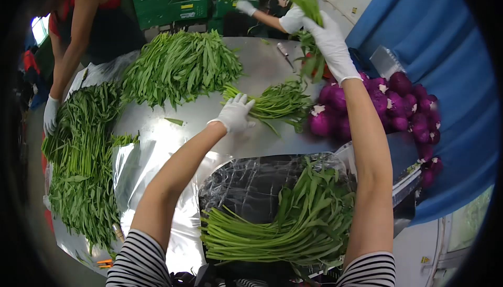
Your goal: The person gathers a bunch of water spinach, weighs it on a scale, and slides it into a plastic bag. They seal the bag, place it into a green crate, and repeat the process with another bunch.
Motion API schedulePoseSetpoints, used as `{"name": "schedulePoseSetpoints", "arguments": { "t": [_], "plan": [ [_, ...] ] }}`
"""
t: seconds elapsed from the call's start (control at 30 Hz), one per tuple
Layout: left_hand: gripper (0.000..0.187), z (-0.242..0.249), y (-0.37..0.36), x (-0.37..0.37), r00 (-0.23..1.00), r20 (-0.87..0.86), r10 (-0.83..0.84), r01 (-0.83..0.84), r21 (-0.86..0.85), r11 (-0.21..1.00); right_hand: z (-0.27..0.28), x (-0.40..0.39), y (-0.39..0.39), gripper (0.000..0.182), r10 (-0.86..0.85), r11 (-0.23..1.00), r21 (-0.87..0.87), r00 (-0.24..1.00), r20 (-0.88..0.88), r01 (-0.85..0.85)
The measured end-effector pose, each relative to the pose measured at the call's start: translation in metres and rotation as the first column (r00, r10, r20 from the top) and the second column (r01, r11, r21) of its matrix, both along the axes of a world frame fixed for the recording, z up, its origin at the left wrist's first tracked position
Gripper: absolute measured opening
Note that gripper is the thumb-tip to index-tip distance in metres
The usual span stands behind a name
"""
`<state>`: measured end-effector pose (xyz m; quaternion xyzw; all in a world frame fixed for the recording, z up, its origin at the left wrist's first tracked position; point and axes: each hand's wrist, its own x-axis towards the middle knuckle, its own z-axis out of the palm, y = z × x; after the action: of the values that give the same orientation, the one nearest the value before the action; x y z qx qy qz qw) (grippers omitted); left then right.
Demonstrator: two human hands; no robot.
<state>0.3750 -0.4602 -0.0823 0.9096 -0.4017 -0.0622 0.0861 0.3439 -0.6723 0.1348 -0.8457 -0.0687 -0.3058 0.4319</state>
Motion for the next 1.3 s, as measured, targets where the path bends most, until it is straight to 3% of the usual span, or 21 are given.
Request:
{"name": "schedulePoseSetpoints", "arguments": {
  "t": [0.03, 0.07, 0.1, 0.13, 0.17, 0.2, 0.23, 0.27, 0.3, 0.37, 0.43, 0.5, 0.57, 0.63, 0.67, 0.83, 0.93, 0.97, 1.03, 1.23, 1.3],
  "plan": [
    [0.077, 0.012, 0.006, -0.005, 1.0, -0.023, 0.006, -0.008, -0.091, 0.996, 0.015, -0.015, 0.007, 0.026, 0.009, 0.989, 0.149, 1.0, 0.015, -0.011],
    [0.065, 0.033, 0.018, -0.015, 1.0, -0.021, -0.008, 0.003, -0.23, 0.973, 0.021, -0.02, -0.004, 0.024, 0.122, 0.947, 0.289, 0.99, 0.07, -0.137],
    [0.065, 0.047, 0.029, -0.023, 1.0, -0.005, -0.016, 0.014, -0.234, 0.972, 0.029, -0.032, -0.004, 0.024, 0.114, 0.95, 0.283, 0.99, 0.086, -0.134],
    [0.06, 0.058, 0.042, -0.033, 0.991, -0.132, 0.01, -0.069, -0.452, 0.889, 0.034, -0.048, 0.0, 0.024, 0.291, 0.817, 0.475, 0.945, 0.152, -0.328],
    [0.056, 0.07, 0.055, -0.042, 0.966, -0.26, 0.006, -0.174, -0.631, 0.756, 0.038, -0.062, 0.004, 0.023, 0.442, 0.607, 0.623, 0.861, 0.253, -0.494],
    [0.056, 0.082, 0.069, -0.05, 0.969, -0.248, 0.006, -0.167, -0.633, 0.756, 0.039, -0.071, 0.004, 0.022, 0.504, 0.485, 0.666, 0.803, 0.317, -0.567],
    [0.052, 0.093, 0.084, -0.059, 0.922, -0.386, -0.022, -0.285, -0.718, 0.635, 0.038, -0.08, 0.006, 0.022, 0.505, 0.481, 0.662, 0.799, 0.326, -0.574],
    [0.048, 0.104, 0.097, -0.072, 0.857, -0.511, -0.072, -0.411, -0.761, 0.502, 0.036, -0.091, 0.014, 0.022, 0.568, 0.336, 0.719, 0.74, 0.36, -0.608],
    [0.048, 0.117, 0.108, -0.089, 0.86, -0.507, -0.062, -0.41, -0.757, 0.508, 0.033, -0.102, 0.023, 0.023, 0.62, 0.179, 0.762, 0.673, 0.403, -0.622],
    [0.04, 0.138, 0.13, -0.122, 0.791, -0.595, -0.141, -0.552, -0.794, 0.254, 0.033, -0.121, 0.041, 0.023, 0.633, 0.095, 0.79, 0.649, 0.422, -0.606],
    [0.038, 0.146, 0.15, -0.142, 0.819, -0.554, -0.149, -0.508, -0.822, 0.258, 0.031, -0.138, 0.06, 0.023, 0.674, -0.052, 0.788, 0.561, 0.481, -0.613],
    [0.046, 0.155, 0.166, -0.163, 0.825, -0.525, -0.208, -0.514, -0.851, 0.108, 0.031, -0.152, 0.072, 0.022, 0.673, -0.065, 0.799, 0.565, 0.477, -0.597],
    [0.048, 0.16, 0.186, -0.179, 0.827, -0.527, -0.197, -0.517, -0.85, 0.1, 0.031, -0.166, 0.082, 0.022, 0.698, -0.234, 0.764, 0.443, 0.562, -0.602],
    [0.051, 0.166, 0.211, -0.201, 0.831, -0.532, -0.164, -0.549, -0.832, -0.082, 0.035, -0.19, 0.092, 0.019, 0.706, -0.266, 0.724, 0.383, 0.596, -0.636],
    [0.053, 0.171, 0.217, -0.205, 0.822, -0.549, -0.152, -0.566, -0.818, -0.103, 0.033, -0.194, 0.089, 0.019, 0.7, -0.32, 0.714, 0.353, 0.621, -0.623],
    [0.055, 0.199, 0.217, -0.25, 0.891, -0.45, -0.061, -0.451, -0.893, 0.003, 0.031, -0.219, 0.088, 0.018, 0.694, -0.406, 0.69, 0.29, 0.659, -0.599],
    [0.059, 0.206, 0.197, -0.276, 0.96, -0.271, -0.073, -0.236, -0.919, 0.314, 0.035, -0.234, 0.092, 0.017, 0.688, -0.425, 0.669, 0.262, 0.676, -0.61],
    [0.063, 0.208, 0.189, -0.286, 0.94, -0.303, -0.157, -0.234, -0.906, 0.353, 0.036, -0.238, 0.093, 0.017, 0.686, -0.418, 0.668, 0.268, 0.677, -0.616],
    [0.068, 0.188, 0.181, -0.295, 0.878, -0.446, -0.174, -0.311, -0.808, 0.501, 0.038, -0.247, 0.094, 0.017, 0.681, -0.445, 0.652, 0.24, 0.692, -0.614],
    [0.059, 0.157, 0.18, -0.323, 0.908, -0.382, -0.172, -0.154, -0.686, 0.711, 0.039, -0.276, 0.087, 0.016, 0.613, -0.477, 0.608, 0.256, 0.747, -0.634],
    [0.055, 0.158, 0.185, -0.329, 0.923, -0.351, -0.159, -0.126, -0.664, 0.737, 0.033, -0.282, 0.081, 0.016, 0.568, -0.558, 0.47, 0.099, 0.817, -0.683]
  ]
}}
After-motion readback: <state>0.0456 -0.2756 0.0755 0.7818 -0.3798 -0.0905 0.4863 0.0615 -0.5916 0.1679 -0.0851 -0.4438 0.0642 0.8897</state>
